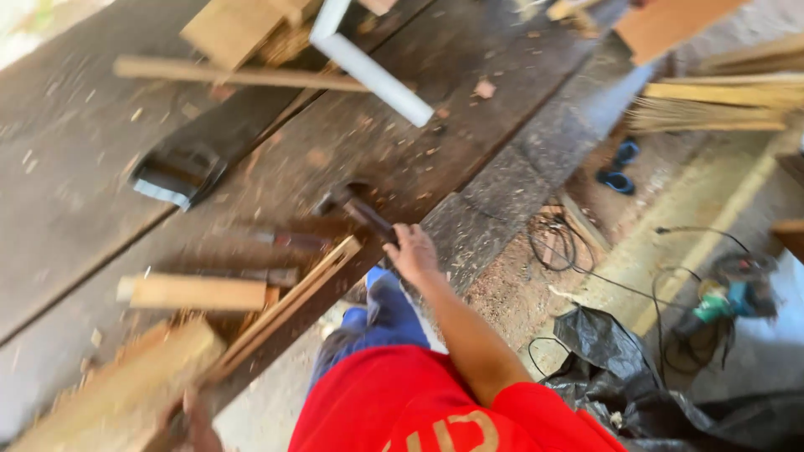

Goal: The recorder is using a hammer to work on pieces of wood on a workbench.

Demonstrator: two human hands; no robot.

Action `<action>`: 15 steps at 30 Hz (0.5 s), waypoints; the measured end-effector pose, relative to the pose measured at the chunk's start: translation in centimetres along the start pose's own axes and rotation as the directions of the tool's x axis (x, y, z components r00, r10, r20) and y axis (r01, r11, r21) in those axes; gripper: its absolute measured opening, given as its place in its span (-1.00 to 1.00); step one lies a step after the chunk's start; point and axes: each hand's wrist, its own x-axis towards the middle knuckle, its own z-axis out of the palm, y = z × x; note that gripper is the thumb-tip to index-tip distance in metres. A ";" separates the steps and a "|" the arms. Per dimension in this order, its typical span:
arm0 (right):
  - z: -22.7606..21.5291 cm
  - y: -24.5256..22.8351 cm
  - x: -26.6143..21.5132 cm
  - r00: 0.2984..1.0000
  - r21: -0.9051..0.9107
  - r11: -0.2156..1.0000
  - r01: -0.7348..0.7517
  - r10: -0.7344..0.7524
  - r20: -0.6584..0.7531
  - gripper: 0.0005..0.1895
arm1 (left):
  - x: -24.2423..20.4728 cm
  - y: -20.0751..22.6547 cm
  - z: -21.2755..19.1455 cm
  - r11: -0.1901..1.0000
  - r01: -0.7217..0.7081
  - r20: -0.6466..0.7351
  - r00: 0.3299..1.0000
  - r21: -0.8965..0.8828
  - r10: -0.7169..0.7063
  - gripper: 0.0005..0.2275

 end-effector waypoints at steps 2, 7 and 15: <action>-1.2 0.4 -1.3 0.998 0.025 0.999 0.044 -0.045 0.038 -0.50 | 0.9 1.6 1.6 0.998 0.043 -0.069 0.997 0.035 -0.040 -0.74; -2.4 6.4 -7.1 0.947 -0.032 0.968 -0.251 0.252 0.198 -0.36 | 2.7 4.0 3.7 0.989 0.119 -0.132 0.985 0.084 -0.107 -0.75; -4.4 14.3 -18.8 0.641 -0.085 0.679 -0.729 0.721 0.264 -0.37 | 2.6 5.5 3.3 0.993 0.117 -0.069 0.991 0.027 -0.115 -0.80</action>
